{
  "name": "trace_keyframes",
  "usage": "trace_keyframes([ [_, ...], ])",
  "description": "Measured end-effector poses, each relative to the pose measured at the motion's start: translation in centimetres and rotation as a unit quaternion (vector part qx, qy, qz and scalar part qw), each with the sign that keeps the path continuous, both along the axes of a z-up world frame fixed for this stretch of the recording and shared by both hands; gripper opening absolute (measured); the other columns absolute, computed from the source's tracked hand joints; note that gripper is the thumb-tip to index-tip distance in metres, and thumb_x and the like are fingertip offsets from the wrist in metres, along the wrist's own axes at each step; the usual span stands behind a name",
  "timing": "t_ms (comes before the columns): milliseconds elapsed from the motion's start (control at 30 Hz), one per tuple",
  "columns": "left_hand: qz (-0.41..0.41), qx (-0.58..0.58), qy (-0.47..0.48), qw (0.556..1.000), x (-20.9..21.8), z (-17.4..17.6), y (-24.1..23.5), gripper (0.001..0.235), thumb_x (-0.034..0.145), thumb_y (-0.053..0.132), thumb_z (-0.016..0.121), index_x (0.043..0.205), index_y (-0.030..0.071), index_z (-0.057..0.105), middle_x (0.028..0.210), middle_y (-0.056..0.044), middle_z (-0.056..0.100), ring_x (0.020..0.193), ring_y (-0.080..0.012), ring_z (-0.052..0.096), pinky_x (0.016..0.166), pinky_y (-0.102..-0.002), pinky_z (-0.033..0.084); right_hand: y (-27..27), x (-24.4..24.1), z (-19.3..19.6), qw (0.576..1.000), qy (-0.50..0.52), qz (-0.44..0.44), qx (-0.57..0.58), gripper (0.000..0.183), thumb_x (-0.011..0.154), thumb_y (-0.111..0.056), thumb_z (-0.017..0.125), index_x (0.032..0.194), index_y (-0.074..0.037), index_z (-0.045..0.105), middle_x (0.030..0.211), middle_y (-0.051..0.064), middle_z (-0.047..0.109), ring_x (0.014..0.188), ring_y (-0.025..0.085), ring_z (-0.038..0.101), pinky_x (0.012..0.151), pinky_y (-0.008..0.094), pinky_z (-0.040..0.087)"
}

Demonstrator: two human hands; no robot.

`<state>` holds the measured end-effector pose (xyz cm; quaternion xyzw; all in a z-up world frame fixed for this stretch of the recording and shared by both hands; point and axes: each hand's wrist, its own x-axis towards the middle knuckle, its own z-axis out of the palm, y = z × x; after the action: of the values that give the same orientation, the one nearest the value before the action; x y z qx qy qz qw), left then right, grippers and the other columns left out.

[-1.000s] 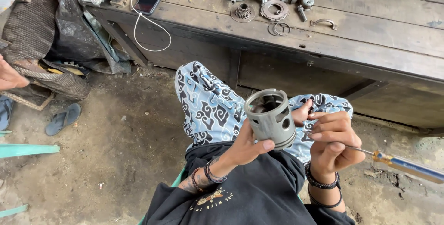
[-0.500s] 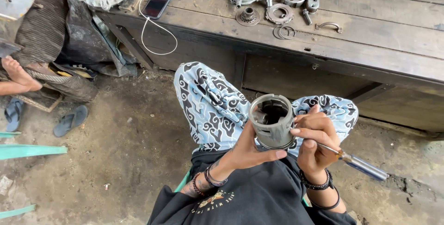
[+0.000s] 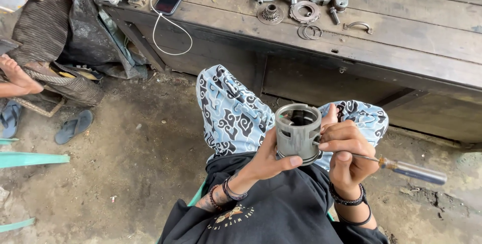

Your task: A person is performing maintenance on a motorcycle piston using a small screwdriver to adjust or remove components.

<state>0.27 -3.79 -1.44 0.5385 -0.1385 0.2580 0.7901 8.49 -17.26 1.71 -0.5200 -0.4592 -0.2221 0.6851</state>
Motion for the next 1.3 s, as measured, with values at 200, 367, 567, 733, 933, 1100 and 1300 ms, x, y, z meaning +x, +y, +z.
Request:
trace_keyframes([
  [200, -0.012, 0.0, -0.002, 1.0, 0.6, -1.2, 0.5, 0.062, 0.078, 0.027, 0.09, 0.13, 0.003, 0.066, 0.109, -0.017, 0.075, 0.103, -0.0217, 0.071, 0.09, -0.042, 0.057, -0.2, 0.2, -0.2, 0.998, -0.042, -0.036, -0.023, 0.05, 0.102, -0.035, 0.056, 0.073, 0.001, 0.073, 0.066, 0.015, 0.063, 0.058, 0.03, 0.063, 0.062, 0.043, 0.061],
  [367, -0.013, -0.027, 0.094, 0.995, -1.5, -1.7, 1.6, 0.067, 0.09, 0.051, 0.079, 0.136, 0.006, 0.057, 0.12, -0.011, 0.071, 0.114, -0.0271, 0.07, 0.101, -0.044, 0.058, -2.0, 3.0, -1.9, 0.985, 0.019, -0.146, 0.086, 0.029, 0.117, -0.023, 0.045, 0.101, -0.002, 0.058, 0.081, 0.013, 0.062, 0.075, 0.026, 0.064, 0.07, 0.035, 0.059],
  [567, 0.018, -0.135, -0.025, 0.99, 1.5, -3.1, 0.4, 0.087, 0.095, 0.035, 0.072, 0.157, -0.004, 0.026, 0.139, -0.033, 0.051, 0.122, -0.0404, 0.059, 0.106, -0.061, 0.047, -0.1, -0.3, -1.1, 0.999, 0.04, -0.013, 0.028, 0.053, 0.103, -0.04, 0.054, 0.07, 0.001, 0.065, 0.065, 0.017, 0.064, 0.06, 0.03, 0.069, 0.065, 0.043, 0.062],
  [733, 0.004, -0.091, -0.043, 0.995, 1.1, -0.3, 3.2, 0.088, 0.089, 0.042, 0.079, 0.148, -0.007, 0.036, 0.125, -0.031, 0.062, 0.122, -0.0348, 0.062, 0.104, -0.049, 0.05, 1.5, -1.3, 0.5, 1.0, 0.009, 0.016, -0.001, 0.049, 0.105, -0.037, 0.053, 0.075, -0.002, 0.071, 0.074, 0.017, 0.068, 0.071, 0.033, 0.073, 0.071, 0.045, 0.063],
  [933, -0.005, -0.078, -0.07, 0.994, 1.3, -0.3, 3.0, 0.089, 0.074, 0.033, 0.09, 0.135, -0.007, 0.039, 0.12, -0.034, 0.062, 0.117, -0.0359, 0.065, 0.099, -0.045, 0.051, 1.7, -1.4, 0.4, 1.0, 0.01, 0.019, 0.022, 0.047, 0.101, -0.035, 0.058, 0.073, 0.001, 0.071, 0.069, 0.016, 0.069, 0.064, 0.03, 0.071, 0.07, 0.046, 0.064],
  [1100, 0.001, -0.054, -0.088, 0.995, 0.7, 1.5, 3.1, 0.084, 0.066, 0.022, 0.096, 0.122, -0.008, 0.041, 0.117, -0.041, 0.061, 0.114, -0.0456, 0.066, 0.095, -0.051, 0.053, 1.8, -1.0, 0.1, 0.999, 0.015, 0.001, 0.036, 0.05, 0.1, -0.038, 0.059, 0.072, 0.002, 0.07, 0.065, 0.016, 0.068, 0.061, 0.03, 0.071, 0.066, 0.045, 0.064],
  [1300, 0.03, 0.029, -0.081, 0.996, -0.4, 4.0, 3.2, 0.069, 0.065, 0.015, 0.097, 0.113, 0.0, 0.049, 0.124, -0.036, 0.065, 0.116, -0.0446, 0.068, 0.095, -0.051, 0.057, 1.7, -1.1, 0.3, 0.998, 0.002, -0.024, 0.057, 0.052, 0.109, -0.033, 0.046, 0.074, 0.001, 0.064, 0.062, 0.014, 0.067, 0.056, 0.026, 0.069, 0.058, 0.037, 0.062],
])
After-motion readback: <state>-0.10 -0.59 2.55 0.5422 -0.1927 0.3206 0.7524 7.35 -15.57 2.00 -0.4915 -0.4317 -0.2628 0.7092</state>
